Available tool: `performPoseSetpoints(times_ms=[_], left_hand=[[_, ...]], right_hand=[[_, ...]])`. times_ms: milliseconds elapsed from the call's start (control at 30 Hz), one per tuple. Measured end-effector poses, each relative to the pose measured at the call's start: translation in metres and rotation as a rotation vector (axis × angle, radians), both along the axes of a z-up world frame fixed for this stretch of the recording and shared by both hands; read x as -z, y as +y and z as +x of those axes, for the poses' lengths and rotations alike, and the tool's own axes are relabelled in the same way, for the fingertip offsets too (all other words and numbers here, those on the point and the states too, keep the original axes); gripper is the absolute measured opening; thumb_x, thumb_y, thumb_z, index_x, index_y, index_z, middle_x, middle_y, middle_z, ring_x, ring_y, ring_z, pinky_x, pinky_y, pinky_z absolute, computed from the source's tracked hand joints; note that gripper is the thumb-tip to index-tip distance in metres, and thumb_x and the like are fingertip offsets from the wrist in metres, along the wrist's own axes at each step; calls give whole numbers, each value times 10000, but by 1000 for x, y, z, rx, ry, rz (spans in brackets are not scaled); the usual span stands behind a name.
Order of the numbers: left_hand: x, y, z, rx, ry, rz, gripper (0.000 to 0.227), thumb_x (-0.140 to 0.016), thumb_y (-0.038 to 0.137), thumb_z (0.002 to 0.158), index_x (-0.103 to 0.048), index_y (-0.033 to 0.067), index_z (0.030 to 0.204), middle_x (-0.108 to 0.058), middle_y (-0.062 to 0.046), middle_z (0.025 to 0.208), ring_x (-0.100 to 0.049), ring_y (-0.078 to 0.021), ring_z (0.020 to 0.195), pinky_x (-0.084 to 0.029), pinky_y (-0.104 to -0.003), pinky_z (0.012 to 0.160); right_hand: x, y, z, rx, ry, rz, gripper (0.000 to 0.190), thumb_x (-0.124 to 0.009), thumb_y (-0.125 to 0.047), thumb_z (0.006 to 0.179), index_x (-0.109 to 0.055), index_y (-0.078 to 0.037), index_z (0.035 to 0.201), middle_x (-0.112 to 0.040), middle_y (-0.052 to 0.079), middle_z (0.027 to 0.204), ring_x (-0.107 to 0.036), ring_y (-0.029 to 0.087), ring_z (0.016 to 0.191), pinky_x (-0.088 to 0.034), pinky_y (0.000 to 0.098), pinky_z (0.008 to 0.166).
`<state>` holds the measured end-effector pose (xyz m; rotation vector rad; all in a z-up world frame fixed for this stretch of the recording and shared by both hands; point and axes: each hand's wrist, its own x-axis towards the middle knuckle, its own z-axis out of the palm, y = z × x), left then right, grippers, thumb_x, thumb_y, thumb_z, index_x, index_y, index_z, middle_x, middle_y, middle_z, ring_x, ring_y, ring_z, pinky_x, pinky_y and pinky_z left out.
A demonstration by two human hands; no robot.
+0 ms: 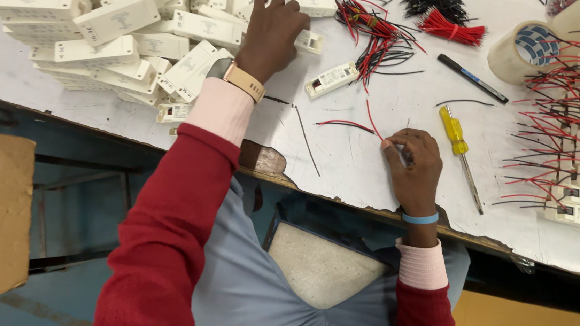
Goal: The person sits at a workbench and repeatedly picks up white electrical components, inserts red and black wires into their terminals, and tightens the screws with a yellow screwdriver. Completed units are placed to the side while the person continues the same process on new components.
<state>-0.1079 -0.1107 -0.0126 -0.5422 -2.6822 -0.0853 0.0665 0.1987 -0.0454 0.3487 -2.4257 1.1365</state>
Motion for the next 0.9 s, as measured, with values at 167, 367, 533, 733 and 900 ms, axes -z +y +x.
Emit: performPoseSetpoints(times_ms=[167,367,533,733,900], left_hand=[[-19,16,11,262,-243,501,477,-943,276,717,-736,73,1095,-726,-95,1009,-663,-283,919,-504,-421,771],[-20,55,29,542,-536,880,391,-929,311,799,-759,30,1011,-749,-91,943,-686,-147,805,-558,-311,735],[1,118,65,427,-602,845,400,-923,334,736,-763,6,900,-752,-57,841,-693,-123,728,-557,-300,703],[1,125,75,478,-832,1073,415,-879,360,765,-751,38,994,-758,-39,887,-704,-120,786,-570,-291,738],[-9,111,77,491,-743,640,503,-934,381,708,-738,48,1030,-744,-104,940,-685,-217,833,-533,-353,759]], right_hand=[[-3,0,-1,-5,-16,-28,91,-799,-83,921,-733,-37,964,-690,86,1044,-634,219,923,-506,328,729],[-4,-1,0,-35,-30,-114,118,-796,-116,966,-725,-43,1027,-703,59,1058,-633,169,903,-504,292,726],[1,2,2,-141,-57,-216,382,-853,-166,905,-674,-12,1206,-704,59,1067,-591,129,859,-479,263,709],[11,10,1,-3,-69,-372,596,-913,-123,838,-589,10,1320,-703,67,999,-601,115,837,-497,272,752],[10,12,3,-2,72,-592,583,-875,-83,894,-503,-35,1341,-630,46,1210,-641,124,1085,-532,280,930]])
